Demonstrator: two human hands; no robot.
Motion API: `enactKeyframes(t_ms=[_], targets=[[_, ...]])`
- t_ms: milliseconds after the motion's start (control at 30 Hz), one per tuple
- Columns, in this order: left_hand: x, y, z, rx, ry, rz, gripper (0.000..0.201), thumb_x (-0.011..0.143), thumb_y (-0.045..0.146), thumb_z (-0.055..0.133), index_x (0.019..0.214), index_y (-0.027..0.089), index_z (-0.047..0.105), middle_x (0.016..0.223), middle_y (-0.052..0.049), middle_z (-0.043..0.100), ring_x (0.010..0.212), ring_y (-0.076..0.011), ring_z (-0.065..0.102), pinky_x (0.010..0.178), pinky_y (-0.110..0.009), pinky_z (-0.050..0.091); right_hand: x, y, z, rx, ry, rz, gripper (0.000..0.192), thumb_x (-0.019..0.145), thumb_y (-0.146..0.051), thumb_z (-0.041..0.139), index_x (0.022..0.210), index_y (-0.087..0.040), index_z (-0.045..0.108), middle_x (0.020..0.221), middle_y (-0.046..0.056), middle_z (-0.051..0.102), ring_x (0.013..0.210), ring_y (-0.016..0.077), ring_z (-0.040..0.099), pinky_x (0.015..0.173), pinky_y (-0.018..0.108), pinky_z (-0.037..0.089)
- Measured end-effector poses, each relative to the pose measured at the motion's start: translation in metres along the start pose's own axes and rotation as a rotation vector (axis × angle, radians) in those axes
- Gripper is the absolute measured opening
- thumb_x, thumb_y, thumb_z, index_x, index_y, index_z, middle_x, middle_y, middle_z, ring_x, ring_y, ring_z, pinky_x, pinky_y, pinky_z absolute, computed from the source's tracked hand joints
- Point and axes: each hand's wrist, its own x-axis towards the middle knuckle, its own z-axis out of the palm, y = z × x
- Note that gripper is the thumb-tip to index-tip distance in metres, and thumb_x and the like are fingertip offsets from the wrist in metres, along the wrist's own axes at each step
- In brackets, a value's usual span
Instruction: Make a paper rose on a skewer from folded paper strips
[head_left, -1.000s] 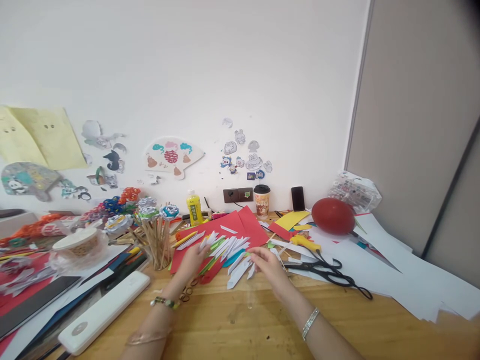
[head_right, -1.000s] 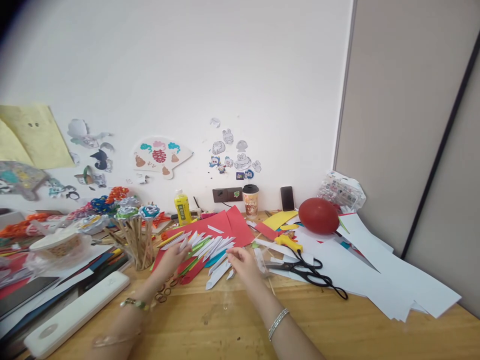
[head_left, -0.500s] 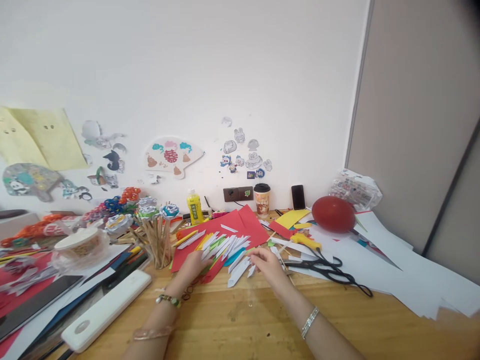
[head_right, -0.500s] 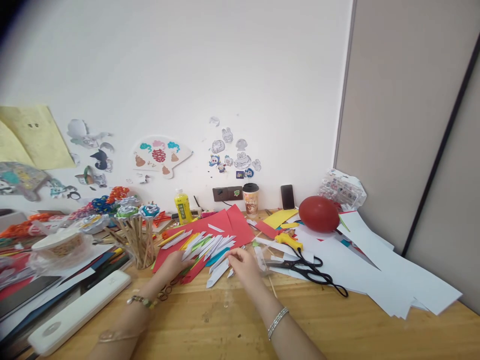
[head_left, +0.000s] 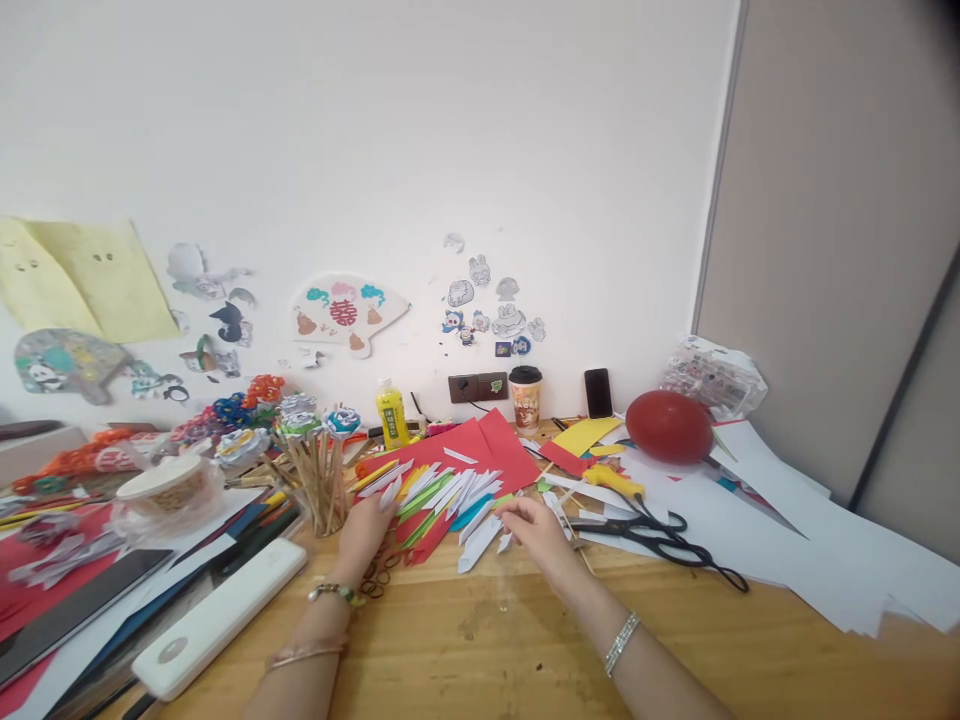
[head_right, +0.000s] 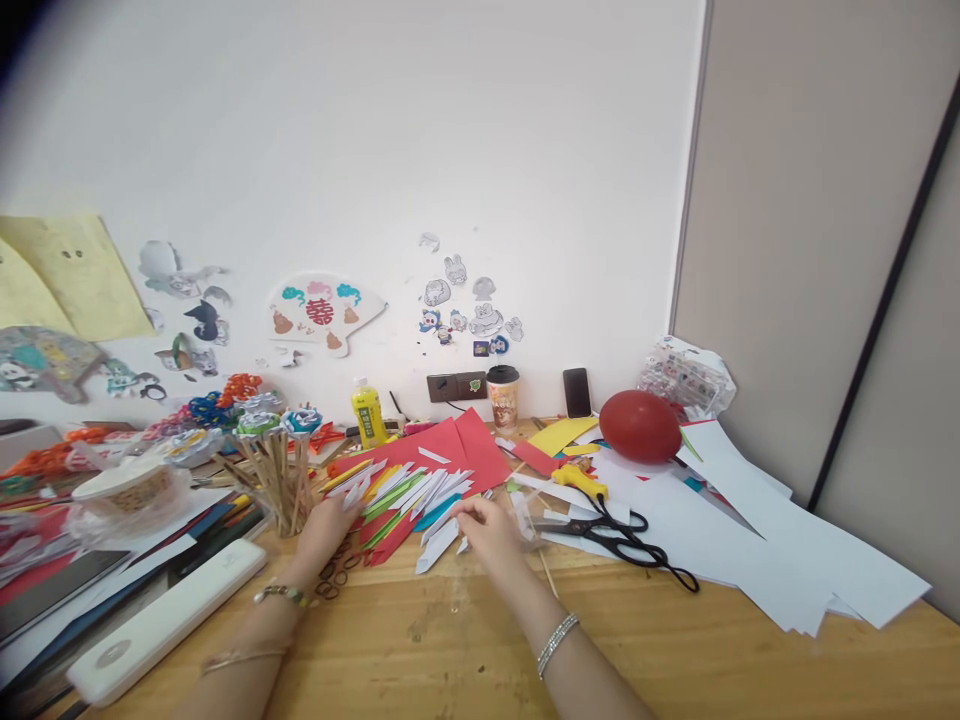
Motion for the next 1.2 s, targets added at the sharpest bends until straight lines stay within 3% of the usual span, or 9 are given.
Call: enactKeyframes(t_ms=[100,267,633,933,1067,1200], targets=[[0.003,-0.002,0.004,0.012,0.005,-0.045,0.030,0.085,0.033,0.045,0.090,0.012,0.066,0.093,-0.015,0.071,0.089,-0.0269,0.066,0.076,-0.032,0.047,-0.001,-0.001,0.001,-0.005,-0.001,-0.002,0.017,0.065,-0.028,0.055,0.072,-0.018,0.066,0.061,-0.001,0.058,0.059,0.0142,0.051,0.054,0.025,0.036],[0.006,-0.004,0.009,0.021,0.029,-0.066,0.034,0.087,0.032,0.042,0.108,0.014,0.061,0.103,-0.015,0.069,0.095,-0.0264,0.065,0.077,-0.032,0.047,-0.002,-0.001,0.002,-0.009,-0.007,-0.009,0.016,0.065,-0.028,0.055,0.071,-0.018,0.065,0.062,0.000,0.058,0.061,0.0149,0.052,0.055,0.025,0.036],[0.005,-0.003,0.010,-0.007,0.050,-0.107,0.028,0.086,0.028,0.044,0.100,0.012,0.063,0.098,-0.017,0.070,0.094,-0.0264,0.065,0.075,-0.031,0.047,-0.002,0.008,0.005,-0.013,-0.024,-0.023,0.015,0.064,-0.028,0.054,0.068,-0.018,0.065,0.060,-0.001,0.056,0.058,0.0141,0.051,0.054,0.025,0.037],[-0.002,0.001,0.002,-0.177,0.118,-0.117,0.028,0.086,0.027,0.042,0.101,0.015,0.061,0.098,-0.015,0.069,0.096,-0.0276,0.063,0.080,-0.033,0.044,-0.002,0.006,0.005,-0.021,-0.031,-0.023,0.013,0.065,-0.027,0.056,0.068,-0.018,0.065,0.061,-0.001,0.059,0.058,0.0139,0.051,0.053,0.024,0.038],[-0.006,0.014,-0.006,-0.352,0.146,-0.110,0.027,0.083,0.033,0.042,0.092,0.014,0.061,0.086,-0.013,0.068,0.088,-0.0282,0.062,0.071,-0.032,0.045,-0.001,0.008,0.005,-0.023,-0.029,-0.030,0.012,0.065,-0.027,0.057,0.068,-0.018,0.065,0.063,0.000,0.060,0.059,0.0141,0.052,0.054,0.024,0.038],[-0.021,0.046,-0.010,-0.627,0.002,0.021,0.037,0.079,0.051,0.045,0.073,0.016,0.054,0.058,-0.001,0.055,0.057,-0.0175,0.055,0.052,-0.025,0.040,0.000,0.008,0.005,-0.003,0.005,-0.037,0.025,0.069,-0.036,0.059,0.085,-0.018,0.066,0.071,0.002,0.061,0.060,0.0145,0.053,0.053,0.025,0.040]])
